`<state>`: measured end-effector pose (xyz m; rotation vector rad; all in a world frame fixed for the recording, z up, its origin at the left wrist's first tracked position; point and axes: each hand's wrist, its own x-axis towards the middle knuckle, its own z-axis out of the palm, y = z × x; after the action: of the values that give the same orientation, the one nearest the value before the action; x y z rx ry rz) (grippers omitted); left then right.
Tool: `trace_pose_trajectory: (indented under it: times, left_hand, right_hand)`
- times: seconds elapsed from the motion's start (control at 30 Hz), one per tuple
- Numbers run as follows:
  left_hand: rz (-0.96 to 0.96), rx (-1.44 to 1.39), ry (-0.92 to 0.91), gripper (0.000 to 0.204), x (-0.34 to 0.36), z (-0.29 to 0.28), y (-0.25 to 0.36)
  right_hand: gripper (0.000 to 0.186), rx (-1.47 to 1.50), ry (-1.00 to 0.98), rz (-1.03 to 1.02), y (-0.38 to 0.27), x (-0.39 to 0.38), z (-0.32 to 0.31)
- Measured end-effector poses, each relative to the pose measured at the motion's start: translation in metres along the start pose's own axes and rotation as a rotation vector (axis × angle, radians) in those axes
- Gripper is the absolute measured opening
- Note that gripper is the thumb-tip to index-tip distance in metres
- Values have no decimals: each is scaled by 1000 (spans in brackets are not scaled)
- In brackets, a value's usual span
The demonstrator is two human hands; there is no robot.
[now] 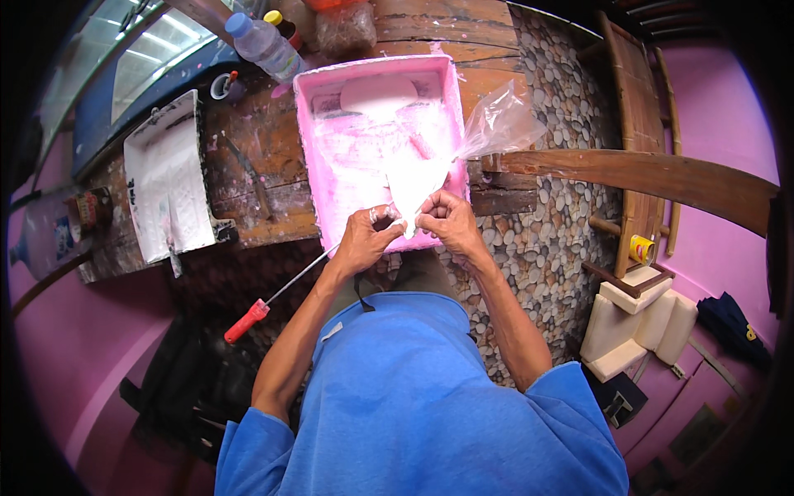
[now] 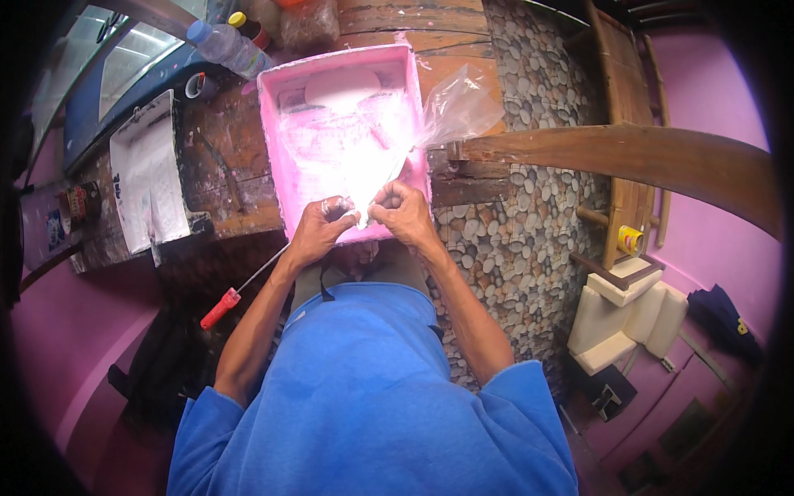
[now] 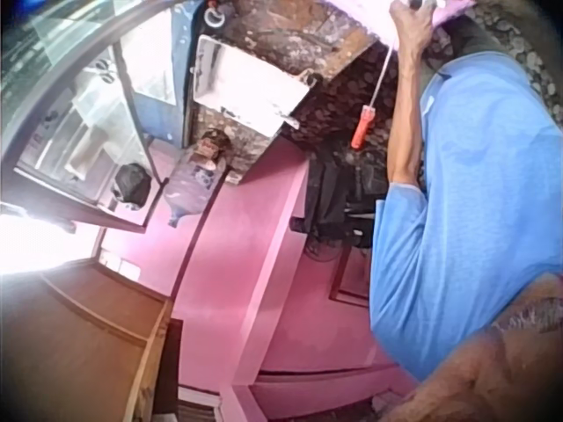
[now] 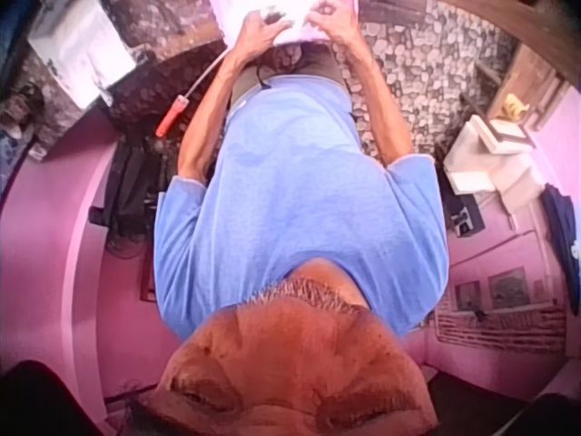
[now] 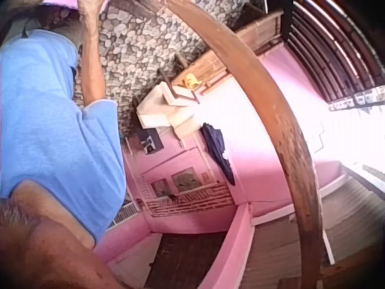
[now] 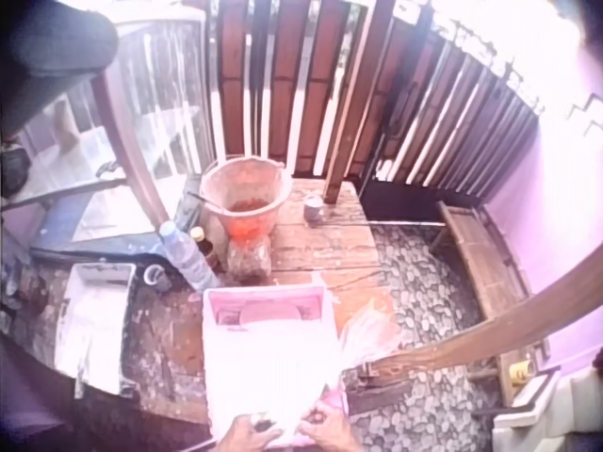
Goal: The person pours a white powder from a plastic bag into a pink paint tray and then uses a paint roller to mix the contents. The person also handles a water bottle and a rag during the process.
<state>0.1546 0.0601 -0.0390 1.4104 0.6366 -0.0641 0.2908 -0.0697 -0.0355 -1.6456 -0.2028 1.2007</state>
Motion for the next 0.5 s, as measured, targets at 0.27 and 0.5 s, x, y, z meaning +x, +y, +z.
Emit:
trace_pose_trajectory:
  times: [0.27, 0.5]
  left_hand:
    - [13, 11, 10, 12, 1, 2, -3]
    - [35, -10, 8, 11, 1, 2, -1]
  right_hand:
    - [16, -36, -10, 55, 1, 3, 0]
    - [18, -122, -47, 73, -9, 4, -3]
